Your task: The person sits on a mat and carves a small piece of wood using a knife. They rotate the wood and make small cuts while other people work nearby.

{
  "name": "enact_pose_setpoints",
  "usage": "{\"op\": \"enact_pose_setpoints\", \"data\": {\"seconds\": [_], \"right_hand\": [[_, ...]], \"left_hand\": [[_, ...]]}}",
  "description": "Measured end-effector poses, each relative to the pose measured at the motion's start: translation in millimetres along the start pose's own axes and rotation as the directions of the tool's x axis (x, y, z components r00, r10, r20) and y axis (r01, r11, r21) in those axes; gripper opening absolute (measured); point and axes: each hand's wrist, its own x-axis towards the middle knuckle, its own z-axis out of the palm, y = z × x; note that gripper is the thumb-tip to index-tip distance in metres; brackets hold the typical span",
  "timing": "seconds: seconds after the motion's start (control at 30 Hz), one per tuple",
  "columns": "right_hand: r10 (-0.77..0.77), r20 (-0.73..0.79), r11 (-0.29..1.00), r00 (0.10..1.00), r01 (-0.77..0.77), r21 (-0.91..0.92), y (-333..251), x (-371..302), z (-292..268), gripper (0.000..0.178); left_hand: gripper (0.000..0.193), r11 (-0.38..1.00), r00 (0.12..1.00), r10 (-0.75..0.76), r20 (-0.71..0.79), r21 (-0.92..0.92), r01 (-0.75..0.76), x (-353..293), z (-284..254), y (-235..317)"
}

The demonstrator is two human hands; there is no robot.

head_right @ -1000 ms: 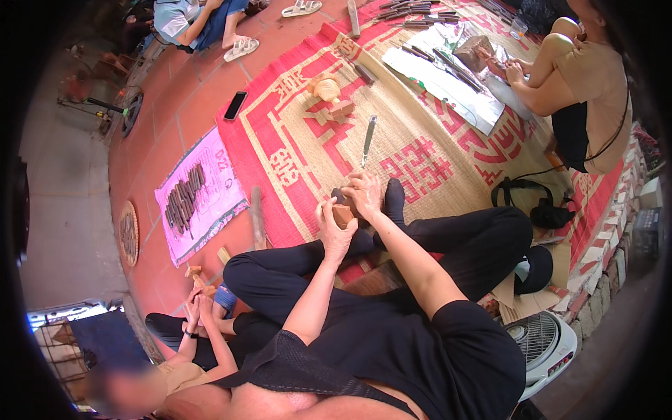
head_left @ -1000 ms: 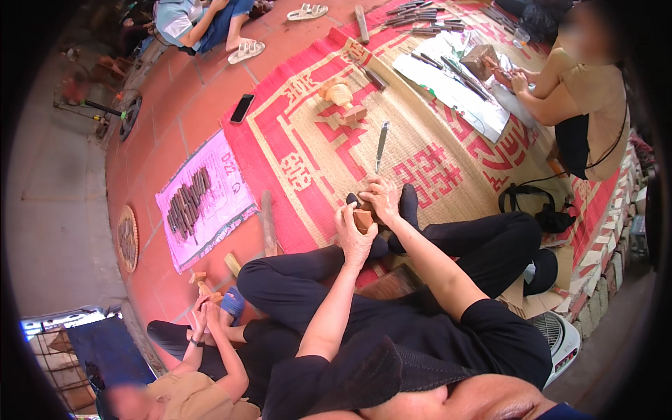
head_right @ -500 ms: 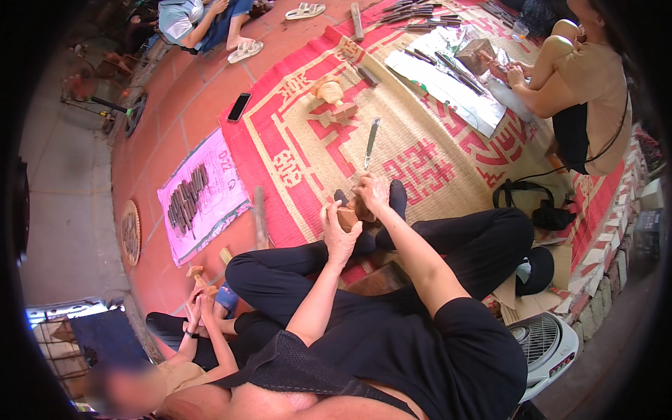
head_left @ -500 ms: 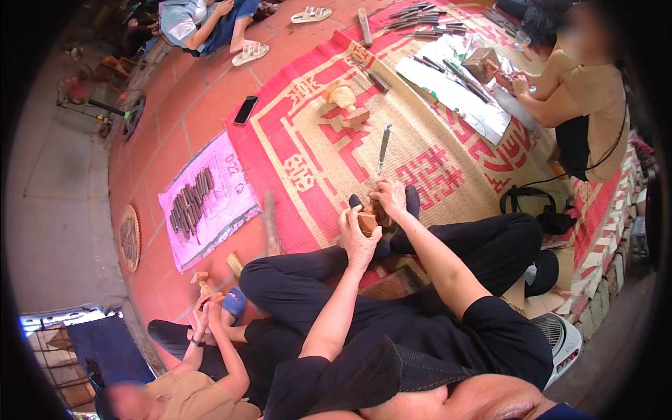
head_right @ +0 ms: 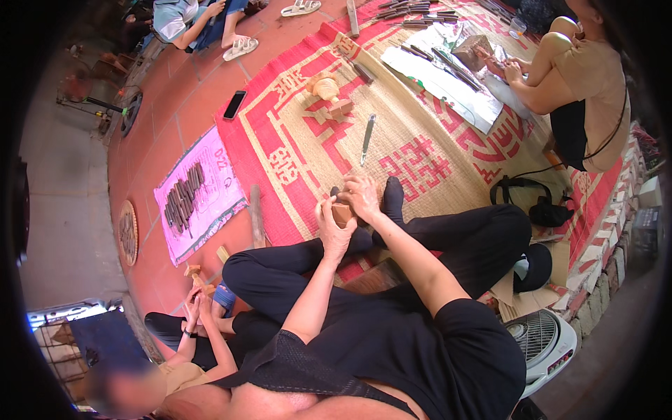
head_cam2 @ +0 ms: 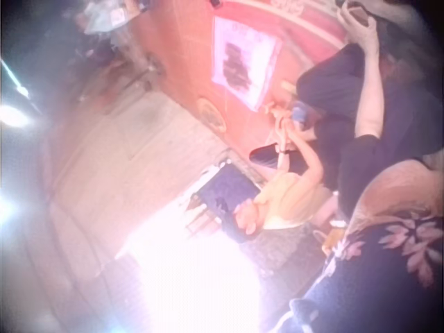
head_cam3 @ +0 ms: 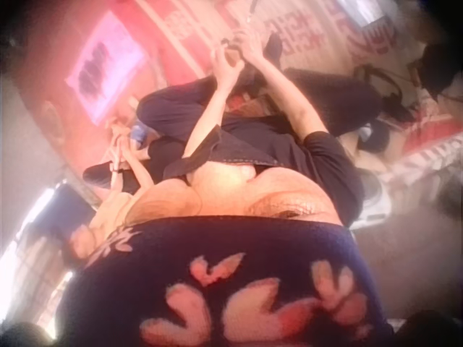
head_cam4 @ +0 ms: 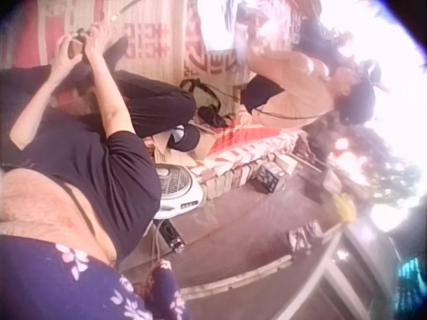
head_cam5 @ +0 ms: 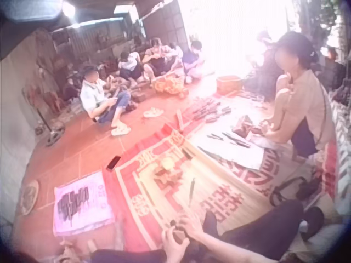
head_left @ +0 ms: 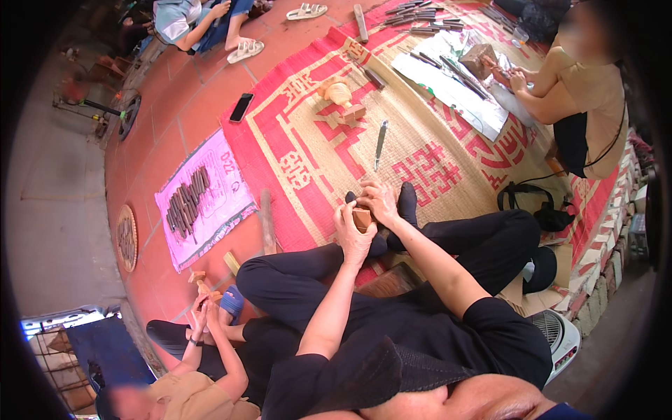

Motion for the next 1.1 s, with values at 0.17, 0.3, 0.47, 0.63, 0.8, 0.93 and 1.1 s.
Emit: {"op": "enact_pose_setpoints", "data": {"seconds": [0.17,0.3,0.47,0.63,0.8,0.93,1.1], "right_hand": [[-0.074,0.128,0.968,0.989,0.102,-0.23,13.0,-0.1,-5.3,0.015],[0.25,0.132,0.963,0.959,-0.231,-0.14,19.5,11.9,-7.1,0.014],[-0.019,-0.034,0.995,0.999,0.016,-0.1,-3.9,-4.5,3.1,0.014],[-0.093,0.17,0.963,0.981,0.132,-0.237,17.4,1.3,7.3,0.013],[0.18,0.106,0.927,0.978,-0.133,-0.351,52.4,7.0,15.5,0.016],[-0.066,0.056,0.963,0.996,0.079,-0.257,16.1,5.3,17.2,0.014],[0.135,0.205,0.934,0.969,-0.056,-0.353,31.1,6.1,12.0,0.014]], "left_hand": [[0.071,1.0,0.999,-0.011,0.038,-0.004,0.011,-1.8,-4.1,6.2],[0.072,1.0,1.0,0.015,0.025,-0.021,-0.015,-2.3,-2.7,4.2],[0.073,1.0,1.0,0.01,0.027,0.012,-0.011,-2.9,3.5,1.4],[0.074,0.998,0.998,-0.034,0.047,-0.05,0.037,2.9,-4.1,3.6],[0.073,1.0,0.999,-0.011,0.05,-0.008,0.012,-5.2,-4.3,7.2],[0.072,1.0,1.0,-0.023,0.02,0.002,0.023,-5.5,-0.2,4.2],[0.073,0.999,0.998,-0.034,0.043,-0.022,0.035,-6.6,-2.4,11.9]]}}
